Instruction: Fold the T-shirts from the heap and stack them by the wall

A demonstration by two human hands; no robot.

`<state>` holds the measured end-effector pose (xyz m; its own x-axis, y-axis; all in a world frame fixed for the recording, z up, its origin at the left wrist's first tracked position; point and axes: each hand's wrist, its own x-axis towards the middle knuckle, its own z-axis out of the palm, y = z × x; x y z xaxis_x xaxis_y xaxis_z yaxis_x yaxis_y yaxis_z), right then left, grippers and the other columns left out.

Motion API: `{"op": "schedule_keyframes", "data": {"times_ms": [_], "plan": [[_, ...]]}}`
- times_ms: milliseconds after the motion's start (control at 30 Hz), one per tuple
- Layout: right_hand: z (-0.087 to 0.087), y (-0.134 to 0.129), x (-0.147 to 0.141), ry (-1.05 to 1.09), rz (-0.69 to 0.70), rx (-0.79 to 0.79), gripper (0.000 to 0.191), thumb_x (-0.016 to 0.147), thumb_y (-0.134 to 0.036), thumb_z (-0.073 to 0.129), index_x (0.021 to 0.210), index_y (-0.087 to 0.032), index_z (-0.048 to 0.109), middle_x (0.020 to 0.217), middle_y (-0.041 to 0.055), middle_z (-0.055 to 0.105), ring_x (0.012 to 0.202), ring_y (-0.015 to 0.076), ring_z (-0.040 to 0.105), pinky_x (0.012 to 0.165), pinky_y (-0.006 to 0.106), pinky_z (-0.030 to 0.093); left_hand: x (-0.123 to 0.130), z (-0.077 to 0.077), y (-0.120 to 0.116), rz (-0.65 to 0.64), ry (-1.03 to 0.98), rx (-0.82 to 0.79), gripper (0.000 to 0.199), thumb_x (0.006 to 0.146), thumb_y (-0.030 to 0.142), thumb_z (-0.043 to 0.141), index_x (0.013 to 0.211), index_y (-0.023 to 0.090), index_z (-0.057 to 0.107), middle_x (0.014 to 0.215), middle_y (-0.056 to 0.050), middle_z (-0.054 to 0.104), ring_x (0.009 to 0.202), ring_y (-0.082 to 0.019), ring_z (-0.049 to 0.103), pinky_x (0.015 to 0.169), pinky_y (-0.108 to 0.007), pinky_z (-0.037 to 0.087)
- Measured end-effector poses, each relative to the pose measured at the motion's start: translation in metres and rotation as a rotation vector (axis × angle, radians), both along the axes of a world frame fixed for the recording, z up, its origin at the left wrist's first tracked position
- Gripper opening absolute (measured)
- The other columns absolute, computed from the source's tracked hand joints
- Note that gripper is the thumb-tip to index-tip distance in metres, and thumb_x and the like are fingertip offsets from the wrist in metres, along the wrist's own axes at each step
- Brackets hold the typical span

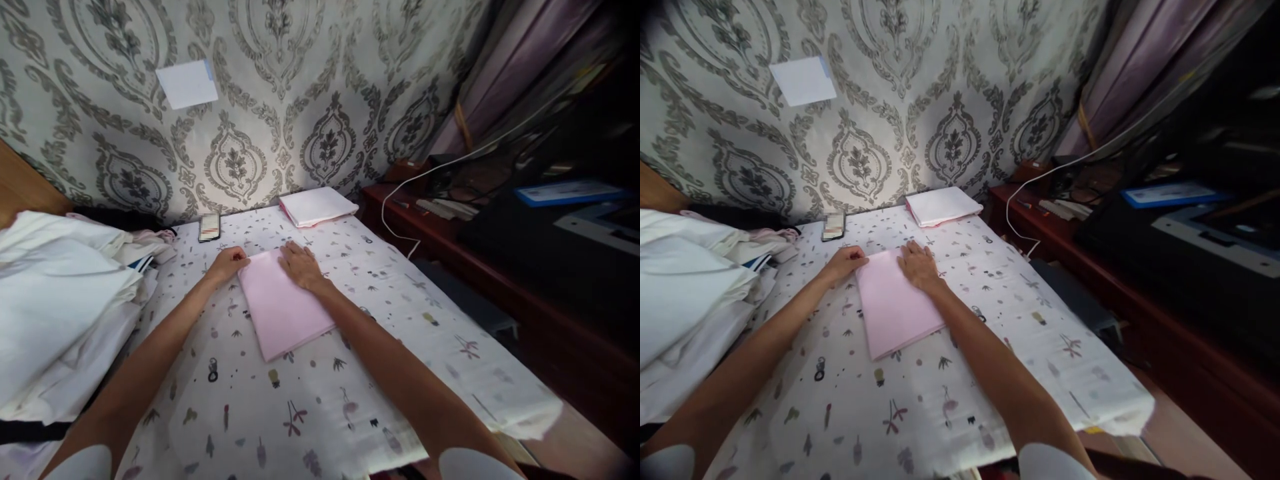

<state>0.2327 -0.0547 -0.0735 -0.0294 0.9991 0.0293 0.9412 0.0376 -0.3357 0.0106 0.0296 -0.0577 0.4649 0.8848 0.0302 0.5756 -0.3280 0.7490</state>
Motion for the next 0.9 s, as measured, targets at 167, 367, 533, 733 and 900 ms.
{"op": "schedule_keyframes", "data": {"times_ms": [167, 367, 533, 733, 900], "plan": [[0.001, -0.001, -0.001, -0.007, -0.008, -0.018, 0.050, 0.105, -0.034, 0.030, 0.150, -0.015, 0.043, 0.164, 0.0119, 0.031, 0.154, 0.0227, 0.020, 0.124, 0.048, 0.015, -0.009, 0.001, -0.001, -0.109, -0.071, -0.026, 0.029, 0.082, 0.049, 0.056, 0.076, 0.022, 0.049, 0.058, 0.007, 0.039, 0.057, -0.013, 0.036, 0.057, -0.025, 0.027], [-0.001, 0.000, 0.000, -0.011, 0.006, -0.010, 0.051, 0.105, -0.035, 0.031, 0.151, -0.016, 0.042, 0.164, 0.0114, 0.033, 0.154, 0.0225, 0.021, 0.124, 0.047, 0.016, -0.018, 0.002, -0.006, -0.091, 0.309, 0.271, 0.022, 0.093, 0.040, 0.045, 0.084, 0.022, 0.055, 0.068, 0.002, 0.053, 0.068, -0.019, 0.049, 0.067, -0.029, 0.033], [-0.006, 0.002, 0.000, 0.001, 0.010, 0.013, 0.051, 0.105, -0.034, 0.031, 0.151, -0.015, 0.041, 0.164, 0.0120, 0.032, 0.154, 0.0235, 0.019, 0.124, 0.048, 0.015, -0.026, 0.007, -0.035, 0.028, 0.450, 0.480, 0.025, 0.095, 0.035, 0.046, 0.108, 0.019, 0.059, 0.095, -0.009, 0.064, 0.094, -0.027, 0.054, 0.083, -0.038, 0.041], [-0.010, 0.005, 0.003, 0.038, 0.032, 0.059, 0.048, 0.103, -0.034, 0.033, 0.144, -0.014, 0.049, 0.160, 0.0138, 0.039, 0.151, 0.0256, 0.027, 0.122, 0.051, 0.020, -0.031, 0.018, -0.148, -0.465, 0.320, 0.624, 0.025, 0.102, 0.027, 0.039, 0.109, 0.019, 0.061, 0.098, -0.007, 0.068, 0.090, -0.019, 0.061, 0.080, -0.032, 0.048], [-0.008, 0.004, 0.002, 0.036, 0.024, 0.063, 0.046, 0.103, -0.032, 0.034, 0.142, -0.015, 0.051, 0.159, 0.0139, 0.040, 0.151, 0.0265, 0.026, 0.121, 0.053, 0.022, -0.027, 0.011, -0.227, -0.752, 0.586, 0.866, 0.027, 0.097, 0.013, 0.046, 0.118, 0.017, 0.061, 0.081, -0.006, 0.069, 0.075, -0.019, 0.063, 0.067, -0.030, 0.046]]}}
